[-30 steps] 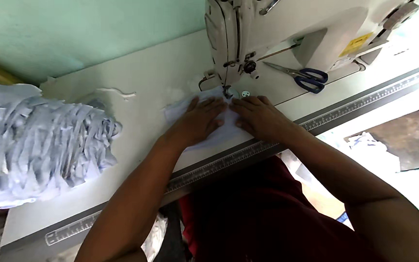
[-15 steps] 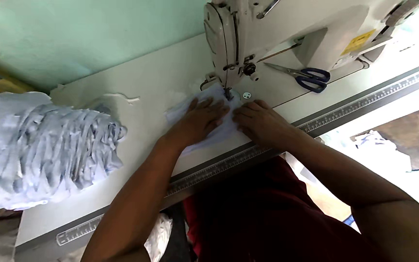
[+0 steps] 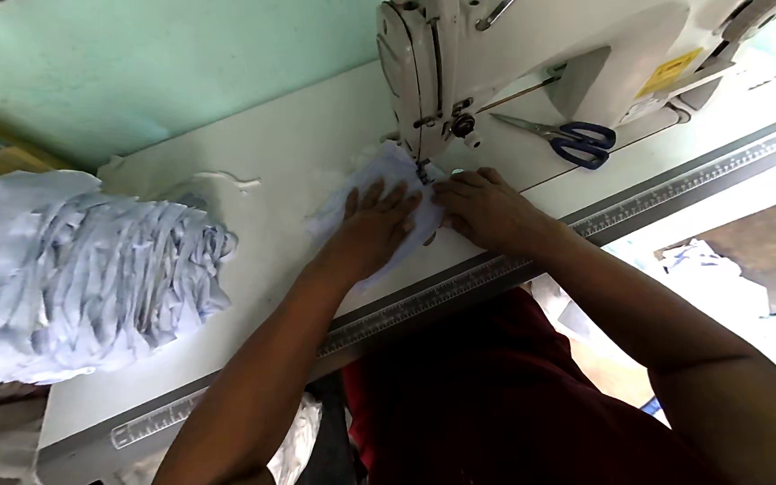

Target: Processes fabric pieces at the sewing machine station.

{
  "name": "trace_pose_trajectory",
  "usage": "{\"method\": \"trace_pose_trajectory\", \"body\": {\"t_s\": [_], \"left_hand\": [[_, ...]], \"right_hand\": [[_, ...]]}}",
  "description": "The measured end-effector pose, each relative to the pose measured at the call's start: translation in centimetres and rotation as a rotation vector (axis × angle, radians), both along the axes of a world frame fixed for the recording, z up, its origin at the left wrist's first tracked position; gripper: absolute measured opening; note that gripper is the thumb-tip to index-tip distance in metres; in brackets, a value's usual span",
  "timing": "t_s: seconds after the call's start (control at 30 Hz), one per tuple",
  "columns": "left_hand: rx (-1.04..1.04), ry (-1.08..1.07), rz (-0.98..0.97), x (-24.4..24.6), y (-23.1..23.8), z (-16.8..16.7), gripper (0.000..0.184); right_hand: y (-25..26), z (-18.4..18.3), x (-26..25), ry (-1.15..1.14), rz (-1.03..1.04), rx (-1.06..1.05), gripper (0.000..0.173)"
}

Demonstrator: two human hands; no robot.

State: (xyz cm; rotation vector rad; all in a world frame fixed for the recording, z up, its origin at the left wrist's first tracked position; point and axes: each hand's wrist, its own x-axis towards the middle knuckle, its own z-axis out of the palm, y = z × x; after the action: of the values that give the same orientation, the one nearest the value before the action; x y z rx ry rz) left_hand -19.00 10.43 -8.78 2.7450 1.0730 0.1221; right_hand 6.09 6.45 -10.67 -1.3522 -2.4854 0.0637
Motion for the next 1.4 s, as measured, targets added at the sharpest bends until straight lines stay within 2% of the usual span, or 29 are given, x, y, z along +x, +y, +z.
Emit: {"method": "trace_pose_trajectory", "body": {"t_s": [0.13, 0.3, 0.67, 0.8, 0.9, 1.03, 1.17, 1.4], "left_hand": [[-0.022, -0.016, 0.101, 1.0, -1.3, 0.4, 0.05], [-0.051, 0.076, 0.133, 1.2, -1.8, 2.4, 0.046], [0.128, 0.155, 0.034, 0.9, -1.4, 2.3, 0.045], [0.226, 0.037, -0.085, 0.0, 0.1, 1.1, 0.042], [0.171, -0.101, -0.152, -0.2, 0.5, 0.2, 0.04], [-0.022, -0.309, -0.15, -0.2, 0.6, -0.5, 0.03], [-0.084, -0.26, -0.165, -0.4, 0.9, 0.1, 0.035], [-0.005, -0.127, -0.12, 0.5, 1.0, 0.1, 0.04]], "right_hand": [[-1.3, 0.1, -1.3, 0.046, 0.065, 0.053, 0.036], [-2.0, -0.1, -2.0, 0.049, 0.148, 0.034, 0.032], [-0.7, 0.1, -1.0, -0.006, 0.039, 0.027, 0.036], [-0.3, -0.4, -0.6, 0.004, 0.005, 0.043, 0.04], [-1.3, 0.0, -1.4, 0.024, -0.032, 0.048, 0.04], [-4.3, -0.4, -3.2, 0.037, 0.107, 0.129, 0.037], [-4.8, -1.2, -3.1, 0.029, 0.109, 0.118, 0.041], [-3.5, -0.8, -2.1, 0.039, 0.062, 0.07, 0.039]]}}
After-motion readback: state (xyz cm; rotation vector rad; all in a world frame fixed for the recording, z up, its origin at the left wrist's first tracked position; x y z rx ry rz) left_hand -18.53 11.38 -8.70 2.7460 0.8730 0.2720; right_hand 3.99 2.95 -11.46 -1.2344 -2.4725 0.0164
